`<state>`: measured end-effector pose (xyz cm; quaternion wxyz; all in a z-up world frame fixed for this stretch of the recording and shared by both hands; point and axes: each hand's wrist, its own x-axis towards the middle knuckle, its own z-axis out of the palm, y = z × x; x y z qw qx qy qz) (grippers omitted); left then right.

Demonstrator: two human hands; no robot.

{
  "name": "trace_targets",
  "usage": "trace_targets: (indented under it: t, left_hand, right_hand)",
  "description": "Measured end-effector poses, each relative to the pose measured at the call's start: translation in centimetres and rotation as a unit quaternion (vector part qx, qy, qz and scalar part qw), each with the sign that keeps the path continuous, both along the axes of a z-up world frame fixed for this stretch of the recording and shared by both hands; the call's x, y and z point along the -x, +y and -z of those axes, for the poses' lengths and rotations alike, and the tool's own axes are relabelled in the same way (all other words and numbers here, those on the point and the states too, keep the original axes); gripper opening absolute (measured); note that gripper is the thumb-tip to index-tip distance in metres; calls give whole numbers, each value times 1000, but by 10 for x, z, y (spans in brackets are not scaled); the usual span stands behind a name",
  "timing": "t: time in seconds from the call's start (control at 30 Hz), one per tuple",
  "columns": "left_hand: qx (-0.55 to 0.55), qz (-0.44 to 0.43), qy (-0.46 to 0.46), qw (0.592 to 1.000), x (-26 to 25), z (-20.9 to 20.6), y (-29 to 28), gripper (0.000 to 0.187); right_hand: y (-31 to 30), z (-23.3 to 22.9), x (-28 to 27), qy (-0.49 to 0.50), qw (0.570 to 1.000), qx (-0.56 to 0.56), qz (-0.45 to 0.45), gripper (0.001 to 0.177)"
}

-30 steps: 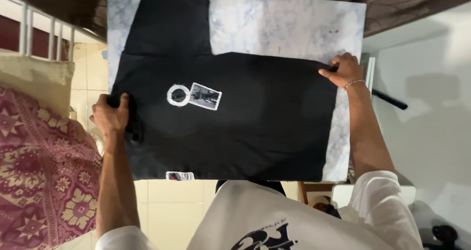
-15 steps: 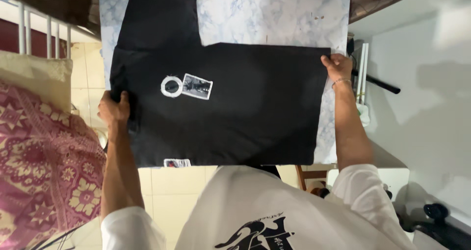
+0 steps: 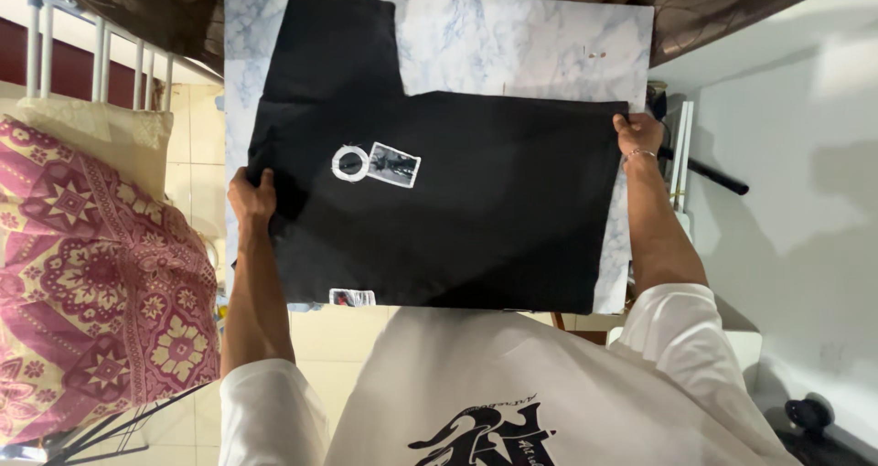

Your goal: The person picks up a black t-shirt from a chair, spreads it flat on a table, and folds it into a small rectangle before placing it inside a suitcase.

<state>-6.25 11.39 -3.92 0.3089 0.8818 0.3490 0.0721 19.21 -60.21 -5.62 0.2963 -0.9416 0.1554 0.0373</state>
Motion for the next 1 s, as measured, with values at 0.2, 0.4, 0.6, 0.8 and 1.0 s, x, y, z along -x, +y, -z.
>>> trace_targets:
  t: [0.2,0.4,0.6,0.8,1.0]
  left_hand:
    - [-10,-14,34,999,-6,-18,-18,38]
    - [-118,-131,149,973,-15,-56,-58,49]
    - [-182,24,27,983,-32,-54,-131,62]
    - [-122,15,16,992,-20,-50,-146,64]
    - [-153,-63,22,986,30,-49,-143,64]
  right_hand:
    - [-11,-6,-13,-65,997,-28,13,32]
    - [25,-39,8,-277,938,202,-50,44]
    - [196,-94,41,-286,874,22,-393,37]
    - [347,-95,88,-187,732,-39,-654,45]
    - [445,-69,96,-166,618,17,-768,59]
